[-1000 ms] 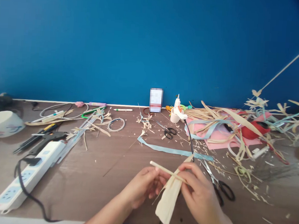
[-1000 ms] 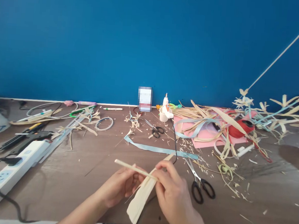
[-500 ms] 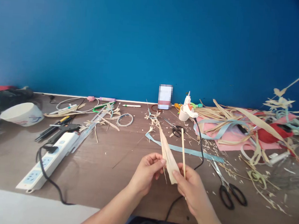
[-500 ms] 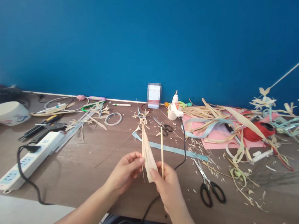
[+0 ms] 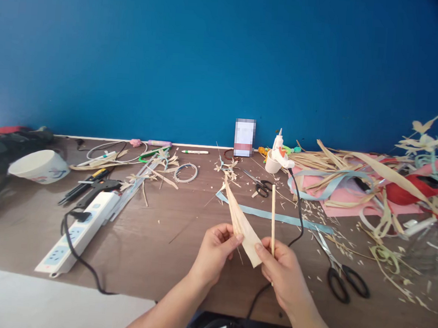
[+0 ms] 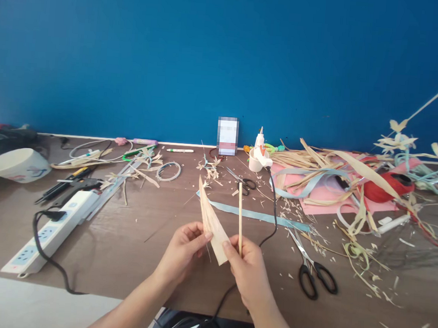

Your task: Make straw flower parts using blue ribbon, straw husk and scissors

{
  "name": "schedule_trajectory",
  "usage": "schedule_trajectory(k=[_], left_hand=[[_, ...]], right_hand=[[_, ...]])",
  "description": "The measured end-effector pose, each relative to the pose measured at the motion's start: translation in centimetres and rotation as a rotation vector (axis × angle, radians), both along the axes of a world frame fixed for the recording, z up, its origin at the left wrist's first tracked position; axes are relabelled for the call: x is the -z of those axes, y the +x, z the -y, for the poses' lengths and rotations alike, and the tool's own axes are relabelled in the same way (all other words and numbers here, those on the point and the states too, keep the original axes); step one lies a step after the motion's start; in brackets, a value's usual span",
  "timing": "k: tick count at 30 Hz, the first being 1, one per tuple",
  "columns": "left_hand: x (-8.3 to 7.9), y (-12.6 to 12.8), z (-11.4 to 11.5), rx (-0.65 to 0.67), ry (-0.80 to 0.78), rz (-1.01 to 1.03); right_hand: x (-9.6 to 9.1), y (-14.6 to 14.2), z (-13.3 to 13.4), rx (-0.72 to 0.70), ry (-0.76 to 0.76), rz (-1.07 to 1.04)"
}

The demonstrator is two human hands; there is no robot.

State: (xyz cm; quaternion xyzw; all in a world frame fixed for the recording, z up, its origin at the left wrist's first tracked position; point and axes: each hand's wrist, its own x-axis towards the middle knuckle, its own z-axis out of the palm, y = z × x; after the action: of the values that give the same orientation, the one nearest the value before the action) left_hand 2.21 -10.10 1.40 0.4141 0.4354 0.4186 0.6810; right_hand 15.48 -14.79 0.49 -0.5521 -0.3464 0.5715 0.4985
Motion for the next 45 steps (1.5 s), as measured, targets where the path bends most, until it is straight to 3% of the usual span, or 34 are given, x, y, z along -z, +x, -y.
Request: schedule_trajectory(k=[5,10,15,20,25,32,40,45], left_hand=[[-0.2,-0.2,0.4,0.075,0.034,-0.078],[-0.8,0.2,1.0,0.167,0.112,-0.088],[-0.9,0.1,0.9,0.185,0.134,-0.085],[-1.2,0.2,1.0,0.156,0.121,-0.079],[-1.4,0.3,1.1,0.112,0.083,-0.042],[-0.8,0.4,1.2,0.147,0.065,-0.054],[0.0,0.3,2.4,0.064,0.442,-0.453],[-0.3,0.0,2.6,0.059,0.523,-0.538]], right_hand=[[-1.1,-0.1,-0.3,-0.07,0.101,0.194],[-1.5,-0.3,-0.6,0.006,0.082,0.141],[-1.1,0.1,-0.5,0.092,0.048,-0.032],[-1.7,0.4,-0.3,0.1,0.048,-0.065],[-2.2,0.5,-0.3,0.03,0.033,-0.02],[-1.7,0.0,-0.3,-0.042,0.0,0.004],[-1.5,-1.1,0.0,-0.027,-0.031,-0.065],[-1.5,-1.1,0.1,0.021,-0.04,-0.159]])
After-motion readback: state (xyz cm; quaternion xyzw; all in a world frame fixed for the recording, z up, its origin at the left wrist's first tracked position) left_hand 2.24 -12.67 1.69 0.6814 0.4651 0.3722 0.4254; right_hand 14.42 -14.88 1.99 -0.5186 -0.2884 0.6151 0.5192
